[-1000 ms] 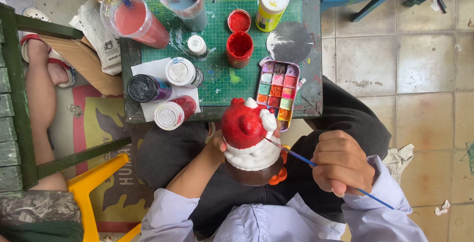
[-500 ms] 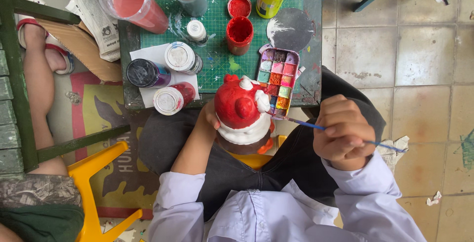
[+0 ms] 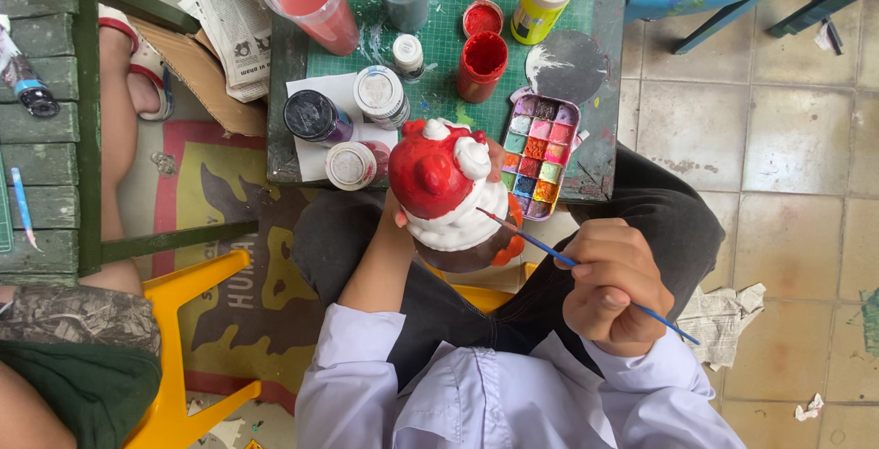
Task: The person sits on a low chair and paints a red and white plaster figurine with a paintbrush, rotating the figurine to reach different sides. They dip the brush into a cup of water and touch it against a palette of dry pigments between brush strokes.
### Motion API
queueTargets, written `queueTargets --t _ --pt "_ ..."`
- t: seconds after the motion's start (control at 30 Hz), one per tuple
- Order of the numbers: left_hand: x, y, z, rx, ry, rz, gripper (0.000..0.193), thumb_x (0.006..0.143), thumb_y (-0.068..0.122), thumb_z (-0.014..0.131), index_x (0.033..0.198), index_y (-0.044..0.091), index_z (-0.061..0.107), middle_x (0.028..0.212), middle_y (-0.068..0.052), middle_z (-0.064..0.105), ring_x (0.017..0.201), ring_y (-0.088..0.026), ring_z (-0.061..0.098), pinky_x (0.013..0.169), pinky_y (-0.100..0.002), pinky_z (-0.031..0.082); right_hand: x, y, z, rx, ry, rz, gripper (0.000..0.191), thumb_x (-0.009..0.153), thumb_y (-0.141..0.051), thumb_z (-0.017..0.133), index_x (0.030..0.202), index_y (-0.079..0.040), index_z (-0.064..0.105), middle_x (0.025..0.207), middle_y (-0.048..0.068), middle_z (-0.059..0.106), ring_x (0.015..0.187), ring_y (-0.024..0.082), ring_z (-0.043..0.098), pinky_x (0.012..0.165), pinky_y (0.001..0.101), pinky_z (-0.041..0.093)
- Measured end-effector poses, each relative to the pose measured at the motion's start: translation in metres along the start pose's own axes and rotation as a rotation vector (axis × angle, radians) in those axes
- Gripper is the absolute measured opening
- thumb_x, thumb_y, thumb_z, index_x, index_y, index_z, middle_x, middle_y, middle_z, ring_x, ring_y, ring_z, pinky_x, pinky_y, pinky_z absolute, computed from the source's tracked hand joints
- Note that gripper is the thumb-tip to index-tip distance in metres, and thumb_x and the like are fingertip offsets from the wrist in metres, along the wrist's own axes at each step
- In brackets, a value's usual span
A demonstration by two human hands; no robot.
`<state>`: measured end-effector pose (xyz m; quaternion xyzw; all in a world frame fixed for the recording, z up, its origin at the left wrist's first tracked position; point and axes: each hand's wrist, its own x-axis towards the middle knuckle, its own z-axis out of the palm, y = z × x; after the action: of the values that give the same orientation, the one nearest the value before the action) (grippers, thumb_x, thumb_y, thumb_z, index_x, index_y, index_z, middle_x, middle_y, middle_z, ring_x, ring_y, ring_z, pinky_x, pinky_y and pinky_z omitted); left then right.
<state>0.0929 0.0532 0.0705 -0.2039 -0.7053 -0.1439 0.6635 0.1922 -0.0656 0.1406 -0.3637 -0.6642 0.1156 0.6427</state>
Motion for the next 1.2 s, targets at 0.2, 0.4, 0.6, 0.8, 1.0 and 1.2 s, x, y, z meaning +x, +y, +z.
queueTargets --t 0.2,0.4,0.6,0.8,1.0,1.2 --pt "0.005 -0.011 -0.002 -0.074 -0.031 0.022 0.072 0.093 0.041 0.077 0.150 0.022 0.038 0.102 -0.027 0.062 0.076 -0.037 0.067 0.065 -0.044 0.059 0.002 -0.003 0.006 -0.091 -0.095 -0.046 0.034 0.114 -0.024 0.044 0.095 0.002 0.052 0.084 0.015 0.062 0.073 0.027 0.062 0.069 0.0400 0.054" --pt "0.002 -0.013 -0.019 -0.148 -0.155 -0.003 0.071 0.093 0.041 0.080 0.148 0.023 0.038 0.106 -0.028 0.060 0.081 -0.039 0.067 0.069 -0.046 0.059 -0.003 -0.005 0.013 -0.046 0.001 -0.125 0.039 0.111 -0.030 0.045 0.087 -0.001 0.054 0.080 0.014 0.063 0.068 0.024 0.062 0.065 0.0377 0.055" --pt "-0.029 -0.057 0.066 1.316 0.931 0.444 0.085 0.076 0.037 0.089 0.148 0.022 0.046 0.130 -0.009 0.055 0.114 -0.031 0.058 0.097 -0.042 0.049 0.000 -0.006 0.013 -0.056 -0.013 -0.180 0.039 0.111 -0.029 0.046 0.085 -0.001 0.057 0.076 0.013 0.063 0.064 0.026 0.062 0.060 0.0378 0.055" --pt "-0.040 -0.067 0.085 1.611 1.386 0.432 0.096 0.068 0.040 0.095 0.147 0.016 0.045 0.135 -0.009 0.055 0.125 -0.030 0.054 0.109 -0.043 0.045 -0.005 -0.002 -0.001 -0.114 0.022 -0.034 0.043 0.112 -0.032 0.047 0.086 0.001 0.054 0.073 0.014 0.060 0.065 0.025 0.062 0.057 0.0350 0.051" --pt "-0.018 -0.058 0.079 2.844 1.710 -0.021 0.107 0.060 0.043 0.100 0.146 0.011 0.045 0.141 -0.008 0.055 0.136 -0.029 0.050 0.121 -0.045 0.041 -0.015 0.060 -0.044 0.087 0.525 0.009 0.030 0.114 -0.028 0.045 0.095 -0.004 0.049 0.073 0.009 0.054 0.057 0.018 0.048 0.047 0.0304 0.041" --pt "-0.015 -0.049 0.067 3.554 1.641 -0.629 0.107 0.057 0.045 0.101 0.140 0.005 0.049 0.130 -0.010 0.058 0.124 -0.031 0.051 0.108 -0.050 0.030 -0.014 0.140 -0.057 0.316 0.345 0.409 0.030 0.123 -0.024 0.050 0.107 0.002 0.054 0.093 0.014 0.062 0.076 0.021 0.060 0.069 0.0307 0.049"
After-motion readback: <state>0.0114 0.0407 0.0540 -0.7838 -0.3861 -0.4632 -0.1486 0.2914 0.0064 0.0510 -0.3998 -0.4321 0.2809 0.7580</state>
